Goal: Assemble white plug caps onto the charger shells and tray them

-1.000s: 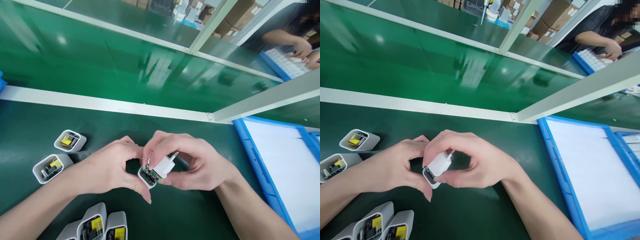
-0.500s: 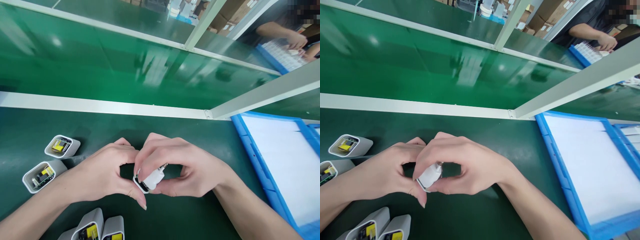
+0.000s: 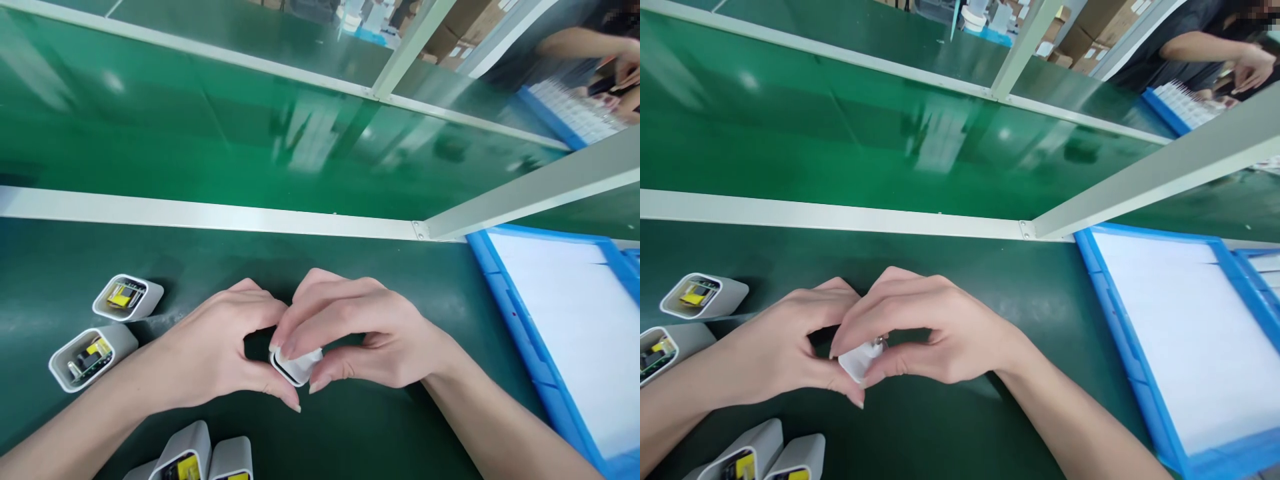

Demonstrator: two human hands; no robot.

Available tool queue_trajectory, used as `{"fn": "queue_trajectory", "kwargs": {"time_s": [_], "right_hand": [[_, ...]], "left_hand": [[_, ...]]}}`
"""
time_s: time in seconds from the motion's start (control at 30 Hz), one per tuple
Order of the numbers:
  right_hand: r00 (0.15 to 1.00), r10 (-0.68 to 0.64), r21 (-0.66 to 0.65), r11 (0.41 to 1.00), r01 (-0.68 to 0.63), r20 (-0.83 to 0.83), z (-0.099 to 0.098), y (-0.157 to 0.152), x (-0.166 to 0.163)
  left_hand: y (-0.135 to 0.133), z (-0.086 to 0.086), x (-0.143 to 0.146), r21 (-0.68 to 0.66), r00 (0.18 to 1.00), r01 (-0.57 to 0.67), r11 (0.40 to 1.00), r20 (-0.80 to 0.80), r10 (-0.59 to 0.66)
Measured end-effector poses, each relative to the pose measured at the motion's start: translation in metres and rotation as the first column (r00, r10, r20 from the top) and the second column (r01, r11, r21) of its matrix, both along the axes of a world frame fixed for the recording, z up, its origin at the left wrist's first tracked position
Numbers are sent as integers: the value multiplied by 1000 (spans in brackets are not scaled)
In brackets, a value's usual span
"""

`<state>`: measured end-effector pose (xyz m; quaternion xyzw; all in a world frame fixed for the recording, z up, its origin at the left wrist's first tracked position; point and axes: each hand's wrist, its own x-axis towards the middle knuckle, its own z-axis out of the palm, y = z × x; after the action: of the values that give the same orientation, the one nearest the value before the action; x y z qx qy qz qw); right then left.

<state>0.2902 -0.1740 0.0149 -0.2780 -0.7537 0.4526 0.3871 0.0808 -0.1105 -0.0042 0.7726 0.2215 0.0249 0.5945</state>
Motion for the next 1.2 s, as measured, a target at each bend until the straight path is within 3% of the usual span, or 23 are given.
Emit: {"fn": "queue_trajectory", "kwargs": {"time_s": [0.27, 0.47, 0.67, 0.8, 0.93, 1.07, 1.2], "right_hand": [[954, -41, 201, 979, -20, 296, 8, -11, -4], [900, -168, 157, 981, 113, 402, 8, -25, -7], [931, -241, 242, 954, 176, 275, -8, -40, -3], [920, -335, 159, 938, 307, 204, -7, -42, -7], [817, -481, 98, 874, 476, 316, 0, -45, -16], [743, -493, 177, 866, 467, 453, -3, -49, -19], [734, -529, 249, 848, 467, 426, -9, -50, -15]], "left_hand": [[-2, -6, 0, 74, 999, -17, 997, 48, 13], [-7, -15, 1, 207, 993, -39, 978, 114, 16], [-7, -13, 4, 171, 989, -46, 984, 144, 22], [-9, -12, 3, 143, 986, -83, 986, 157, 60], [-11, -13, 3, 156, 985, -132, 979, 129, 112], [-12, -13, 5, 159, 983, -152, 976, 125, 133], [-13, -14, 5, 141, 982, -163, 976, 123, 146]]}}
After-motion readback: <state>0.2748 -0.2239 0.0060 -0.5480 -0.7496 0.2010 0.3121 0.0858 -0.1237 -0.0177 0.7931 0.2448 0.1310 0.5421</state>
